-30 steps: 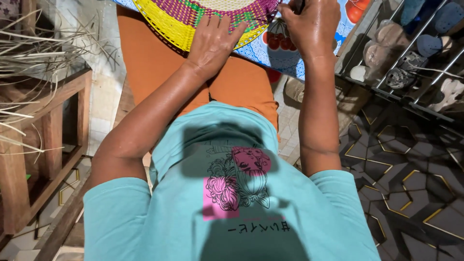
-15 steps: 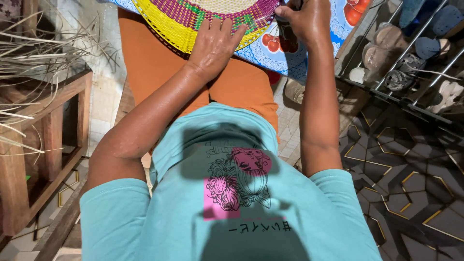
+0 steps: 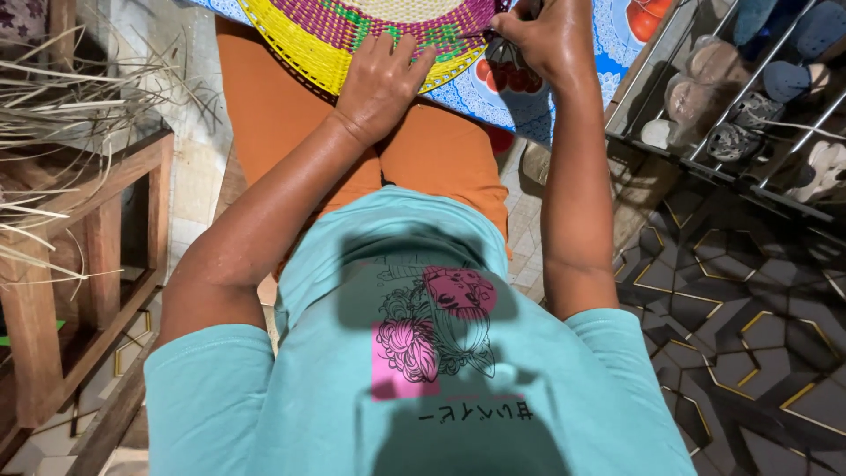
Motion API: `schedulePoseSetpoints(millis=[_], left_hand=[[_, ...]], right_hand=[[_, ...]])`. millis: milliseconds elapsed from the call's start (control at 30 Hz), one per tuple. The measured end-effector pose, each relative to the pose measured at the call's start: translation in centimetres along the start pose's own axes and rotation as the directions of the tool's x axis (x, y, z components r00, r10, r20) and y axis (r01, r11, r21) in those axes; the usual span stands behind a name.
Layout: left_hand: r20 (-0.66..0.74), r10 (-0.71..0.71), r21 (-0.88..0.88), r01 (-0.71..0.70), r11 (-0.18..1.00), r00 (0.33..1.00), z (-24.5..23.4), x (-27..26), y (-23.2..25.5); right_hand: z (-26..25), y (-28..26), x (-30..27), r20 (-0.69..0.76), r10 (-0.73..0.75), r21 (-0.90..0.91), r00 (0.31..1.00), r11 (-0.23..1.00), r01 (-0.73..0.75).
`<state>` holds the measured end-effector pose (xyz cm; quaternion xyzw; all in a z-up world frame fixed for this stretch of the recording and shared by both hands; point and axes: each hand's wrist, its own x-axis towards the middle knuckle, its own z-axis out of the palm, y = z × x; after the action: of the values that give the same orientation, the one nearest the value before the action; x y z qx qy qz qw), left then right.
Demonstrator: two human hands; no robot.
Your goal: Weaving and trimming the edge of a colorful handmade fan using straw fibers and a small knife.
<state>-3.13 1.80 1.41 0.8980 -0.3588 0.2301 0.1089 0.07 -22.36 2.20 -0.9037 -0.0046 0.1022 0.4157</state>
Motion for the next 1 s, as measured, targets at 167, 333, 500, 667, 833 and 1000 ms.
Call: schedulePoseSetpoints(millis=[167,333,500,667,833,1000], left_hand=[[0.002,0.017,0.048,-0.017,0.999,1.0,0.1,0.2,0.1],[0.013,-0.031,0.117,0.03,0.993,0.999,0.1,0.5,0.0],[0.133,-0.163,0.143,0.144,0.979,0.978,1.2,0.5,0.3],[0.282,-0.379,-0.032,0.404,0.914,0.881,4.4,0.2,0.5],[0.506,-0.519,-0.217,0.684,0.697,0.689,3.5,1.2,0.1],[0.635,-0.513,-0.06,0.699,0.713,0.578,3.8,-1.2,-3.0]], right_hand=[[-0.2,1.8,0.3,-0.037,-0.003,-0.37,0.999,0.929,-0.011],[1.0,0.1,0.8,-0.112,0.054,-0.446,0.992,0.89,-0.098],[3.6,-2.0,0.3,-0.034,-0.156,-0.57,0.987,0.814,0.109],[3.4,-2.9,-0.4,-0.001,-0.21,-0.553,0.978,0.815,0.174],[3.6,-3.7,-1.2,-0.02,-0.201,-0.525,0.979,0.836,0.161],[3.9,-3.2,-1.2,-0.053,-0.217,-0.53,0.975,0.834,0.156]])
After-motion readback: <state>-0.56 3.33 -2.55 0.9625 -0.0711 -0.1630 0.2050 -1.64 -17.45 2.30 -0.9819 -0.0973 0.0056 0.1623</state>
